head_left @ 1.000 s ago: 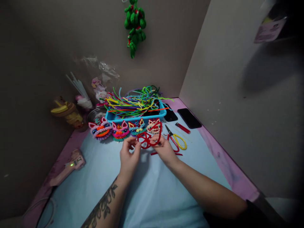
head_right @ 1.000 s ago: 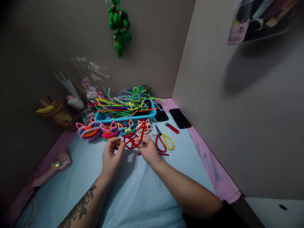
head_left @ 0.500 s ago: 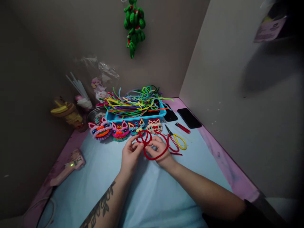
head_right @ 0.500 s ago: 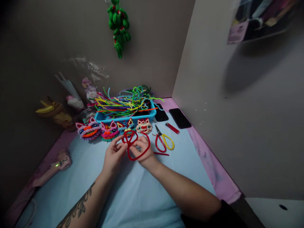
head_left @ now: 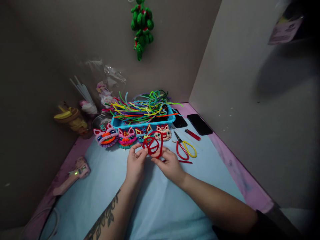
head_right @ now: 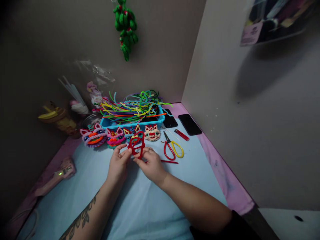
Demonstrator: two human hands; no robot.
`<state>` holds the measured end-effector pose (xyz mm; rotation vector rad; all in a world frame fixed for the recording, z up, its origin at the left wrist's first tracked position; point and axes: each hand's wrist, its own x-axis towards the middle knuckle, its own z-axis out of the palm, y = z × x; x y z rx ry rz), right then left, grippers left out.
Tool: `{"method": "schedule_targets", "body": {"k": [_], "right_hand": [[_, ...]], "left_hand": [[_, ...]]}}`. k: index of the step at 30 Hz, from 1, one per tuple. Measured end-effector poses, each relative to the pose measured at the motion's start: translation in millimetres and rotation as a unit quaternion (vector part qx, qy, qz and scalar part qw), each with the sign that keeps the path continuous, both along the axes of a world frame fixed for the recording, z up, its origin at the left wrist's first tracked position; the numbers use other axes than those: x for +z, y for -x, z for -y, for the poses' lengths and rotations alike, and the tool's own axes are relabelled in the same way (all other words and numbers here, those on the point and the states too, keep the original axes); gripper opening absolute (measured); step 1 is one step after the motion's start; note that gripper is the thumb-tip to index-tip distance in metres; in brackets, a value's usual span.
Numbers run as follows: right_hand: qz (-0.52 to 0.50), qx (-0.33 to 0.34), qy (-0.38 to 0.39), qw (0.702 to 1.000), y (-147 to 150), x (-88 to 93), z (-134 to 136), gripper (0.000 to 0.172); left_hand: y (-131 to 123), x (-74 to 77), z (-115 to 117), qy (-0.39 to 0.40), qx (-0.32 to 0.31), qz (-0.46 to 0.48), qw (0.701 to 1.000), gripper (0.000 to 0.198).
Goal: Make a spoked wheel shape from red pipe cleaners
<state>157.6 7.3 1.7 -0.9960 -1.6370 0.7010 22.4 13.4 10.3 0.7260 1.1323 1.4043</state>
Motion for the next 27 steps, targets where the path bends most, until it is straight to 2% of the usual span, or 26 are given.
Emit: {"method": "schedule_targets", "body": {"k": [7,14,20,27], "right_hand": [[-0.06,-0.062,0.073,0.994,-11.3,2.2,-12.4,0.006],[-0.062,-0.029,0.105,0.992,-10.8,-0.4,-12.6,0.009],[-0.033,0.007,0.083,0.996,-9.7,1.3,-10.0,0.005],[-0.004,-0.023,0.076,0.997,-15.3,6.1,-11.8,0.007]], "left_hand": [[0.9,-0.9,-2.0,0.05,-0.037,0.019,0.998,0.057],[2.1,0.2,-2.2,0.032,-0.041,-0.013,0.999,0.055],[3.0,3.7,-0.7,0.021,-0.044,-0.033,0.998,0.056],[1.9,4.6,0.9,-0.021,-0.05,-0.057,0.997,0.05]]}}
